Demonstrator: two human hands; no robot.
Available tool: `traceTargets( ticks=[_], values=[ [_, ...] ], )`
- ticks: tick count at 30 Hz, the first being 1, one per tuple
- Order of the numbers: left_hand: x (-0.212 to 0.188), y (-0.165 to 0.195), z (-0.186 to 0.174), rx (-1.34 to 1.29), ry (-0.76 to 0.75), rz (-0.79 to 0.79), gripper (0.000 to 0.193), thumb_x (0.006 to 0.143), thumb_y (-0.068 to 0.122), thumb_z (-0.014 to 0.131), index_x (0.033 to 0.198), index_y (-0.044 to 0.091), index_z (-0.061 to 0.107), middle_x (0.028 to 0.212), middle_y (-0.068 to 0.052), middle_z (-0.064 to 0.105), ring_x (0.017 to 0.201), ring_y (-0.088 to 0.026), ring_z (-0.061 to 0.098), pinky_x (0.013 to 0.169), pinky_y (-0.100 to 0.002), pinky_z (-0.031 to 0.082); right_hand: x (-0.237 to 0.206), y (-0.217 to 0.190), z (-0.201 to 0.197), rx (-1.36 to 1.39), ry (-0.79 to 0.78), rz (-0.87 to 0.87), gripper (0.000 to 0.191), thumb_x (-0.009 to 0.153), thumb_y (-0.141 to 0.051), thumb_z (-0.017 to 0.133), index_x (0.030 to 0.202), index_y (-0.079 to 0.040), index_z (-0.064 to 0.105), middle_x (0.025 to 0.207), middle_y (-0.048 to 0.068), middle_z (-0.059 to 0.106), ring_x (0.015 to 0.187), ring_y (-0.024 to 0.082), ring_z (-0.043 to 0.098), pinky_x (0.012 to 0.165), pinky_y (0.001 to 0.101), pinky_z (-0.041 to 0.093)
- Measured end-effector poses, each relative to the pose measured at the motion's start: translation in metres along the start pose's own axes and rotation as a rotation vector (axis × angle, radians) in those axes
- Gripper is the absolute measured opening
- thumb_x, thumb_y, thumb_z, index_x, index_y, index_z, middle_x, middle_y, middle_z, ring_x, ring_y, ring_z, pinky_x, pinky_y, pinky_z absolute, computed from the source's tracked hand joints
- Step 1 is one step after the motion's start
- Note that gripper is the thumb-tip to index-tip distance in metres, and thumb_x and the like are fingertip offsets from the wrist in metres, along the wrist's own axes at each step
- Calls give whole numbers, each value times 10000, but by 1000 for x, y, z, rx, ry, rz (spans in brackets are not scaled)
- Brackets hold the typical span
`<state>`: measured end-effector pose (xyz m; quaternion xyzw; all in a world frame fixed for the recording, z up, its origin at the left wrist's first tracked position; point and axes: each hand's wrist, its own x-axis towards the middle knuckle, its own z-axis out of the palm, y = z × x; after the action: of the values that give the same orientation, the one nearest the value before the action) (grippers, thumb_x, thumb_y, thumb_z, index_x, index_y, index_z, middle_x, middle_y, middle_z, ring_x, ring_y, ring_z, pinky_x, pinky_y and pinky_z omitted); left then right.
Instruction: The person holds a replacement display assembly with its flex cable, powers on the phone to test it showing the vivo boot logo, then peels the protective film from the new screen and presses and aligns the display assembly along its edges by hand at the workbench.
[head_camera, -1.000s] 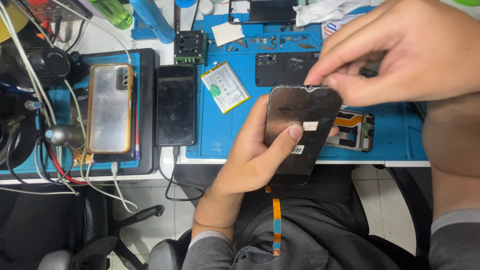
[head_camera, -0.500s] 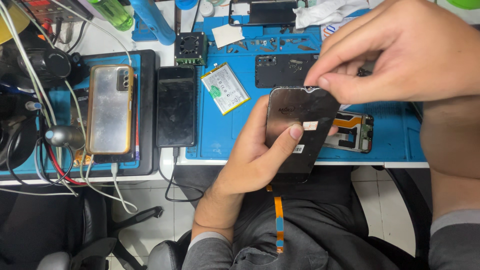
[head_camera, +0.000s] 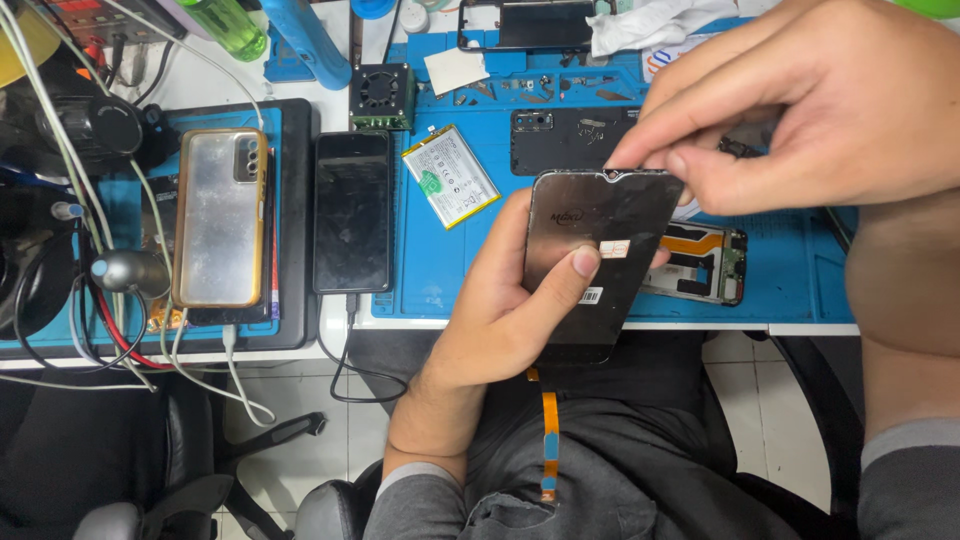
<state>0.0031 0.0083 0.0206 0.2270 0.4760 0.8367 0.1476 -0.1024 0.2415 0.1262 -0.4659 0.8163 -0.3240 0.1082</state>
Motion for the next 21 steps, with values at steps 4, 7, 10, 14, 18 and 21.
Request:
traceTargets(
  ticks=[4, 7, 10, 14, 18, 21],
  values=[
    [1, 0, 0, 24, -9, 17, 399, 1172, 65, 461, 1507, -58, 283, 1349, -245, 634, 1254, -271, 664, 1116, -365, 539, 0, -2, 3, 63, 41, 76, 198, 867, -39, 699, 1042, -32, 792, 902, 38, 722, 749, 103, 671, 631, 221, 540],
    [0, 1, 0, 17, 10, 4, 408, 1161, 61, 461, 1513, -64, 297, 1337, -244, 640, 1243, -273, 668, 1099, -367, 545, 2, -3, 3, 58, 34, 59, 213, 850, -25, 692, 1042, -21, 784, 901, 44, 731, 750, 105, 667, 610, 209, 557],
    [0, 2, 0, 9, 31, 7, 414, 1156, 55, 462, 1522, -62, 307, 1330, -243, 642, 1236, -274, 670, 1092, -370, 547, 2, -2, 1, 29, 18, -1, 254, 844, -9, 666, 1071, -15, 780, 900, 47, 739, 781, 107, 666, 644, 215, 546],
    [0, 2, 1, 42, -1, 41, 383, 1181, 60, 462, 1509, -59, 305, 1342, -238, 642, 1257, -269, 664, 1123, -362, 530, -2, 0, 4, 86, 43, 115, 217, 871, -18, 686, 1058, -39, 793, 928, 47, 727, 752, 102, 677, 609, 207, 552],
    [-1, 5, 0, -12, 29, 22, 396, 1168, 63, 470, 1514, -58, 321, 1347, -239, 639, 1238, -272, 673, 1097, -368, 549, -4, -3, 4, 80, 67, 72, 280, 845, 18, 658, 1093, -24, 779, 948, 68, 775, 787, 114, 704, 650, 211, 588],
    [-1, 8, -1, -5, 15, 37, 364, 1186, 68, 475, 1491, -64, 326, 1335, -253, 650, 1236, -277, 677, 1097, -367, 552, -3, -7, 3, 93, 80, 52, 294, 835, 49, 640, 1094, -8, 767, 937, 88, 763, 802, 132, 698, 660, 222, 582]
  ],
)
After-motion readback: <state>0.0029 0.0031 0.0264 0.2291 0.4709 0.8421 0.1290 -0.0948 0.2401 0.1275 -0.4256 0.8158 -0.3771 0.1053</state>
